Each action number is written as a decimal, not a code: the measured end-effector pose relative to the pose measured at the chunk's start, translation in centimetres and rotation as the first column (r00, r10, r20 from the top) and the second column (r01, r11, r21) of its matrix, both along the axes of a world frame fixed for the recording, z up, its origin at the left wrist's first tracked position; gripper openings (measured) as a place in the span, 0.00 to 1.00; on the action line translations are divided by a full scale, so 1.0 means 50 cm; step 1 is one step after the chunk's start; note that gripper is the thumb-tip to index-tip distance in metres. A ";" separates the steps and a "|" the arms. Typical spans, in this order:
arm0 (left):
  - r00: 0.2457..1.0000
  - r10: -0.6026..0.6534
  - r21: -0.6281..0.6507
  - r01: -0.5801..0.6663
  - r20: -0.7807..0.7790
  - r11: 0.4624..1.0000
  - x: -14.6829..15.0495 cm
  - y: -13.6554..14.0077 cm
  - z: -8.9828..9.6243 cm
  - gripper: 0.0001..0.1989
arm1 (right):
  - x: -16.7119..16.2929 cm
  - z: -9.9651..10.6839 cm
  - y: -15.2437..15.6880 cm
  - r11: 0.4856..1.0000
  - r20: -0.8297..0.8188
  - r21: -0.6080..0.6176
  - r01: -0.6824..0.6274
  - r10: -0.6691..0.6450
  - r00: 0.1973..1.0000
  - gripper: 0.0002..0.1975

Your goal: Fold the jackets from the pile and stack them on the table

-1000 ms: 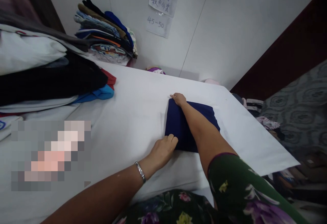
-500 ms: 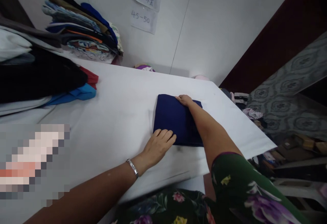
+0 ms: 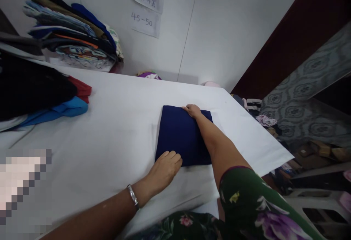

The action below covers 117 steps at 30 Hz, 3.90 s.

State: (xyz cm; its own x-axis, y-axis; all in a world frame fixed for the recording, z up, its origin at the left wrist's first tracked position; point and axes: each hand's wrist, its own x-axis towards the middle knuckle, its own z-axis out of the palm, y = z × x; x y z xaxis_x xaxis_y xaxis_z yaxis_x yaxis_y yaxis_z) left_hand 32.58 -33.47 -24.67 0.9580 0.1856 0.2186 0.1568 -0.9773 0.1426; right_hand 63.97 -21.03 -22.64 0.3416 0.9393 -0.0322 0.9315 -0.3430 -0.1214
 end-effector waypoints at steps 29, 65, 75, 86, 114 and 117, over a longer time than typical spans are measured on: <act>0.997 -0.006 0.163 0.018 -0.073 0.986 0.170 -0.071 0.023 0.09 | 0.091 0.031 -0.094 0.994 0.138 -0.043 0.103 -0.096 0.986 0.33; 0.997 -0.033 0.010 0.032 0.071 0.999 0.141 -0.067 0.020 0.17 | -0.032 0.027 -0.367 0.966 -0.176 0.002 0.260 -0.256 0.951 0.31; 0.764 0.642 -0.229 -0.614 0.069 0.755 0.082 0.134 0.082 0.24 | -0.087 -0.019 -0.490 0.955 -0.096 0.173 0.240 -0.226 0.969 0.31; 0.658 0.731 -0.523 -0.694 -0.181 0.496 0.081 0.146 0.084 0.39 | -0.061 -0.036 -0.575 0.782 -0.264 0.285 0.554 -0.492 0.830 0.31; 0.678 0.705 -0.517 -0.688 -0.209 0.508 0.085 0.151 0.067 0.36 | -0.115 -0.018 -0.490 0.978 0.042 0.085 0.192 -0.196 0.980 0.34; 0.684 0.704 -0.526 -0.677 -0.193 0.514 0.084 0.152 0.065 0.35 | -0.114 -0.018 -0.492 0.974 0.031 0.087 0.207 -0.210 0.977 0.34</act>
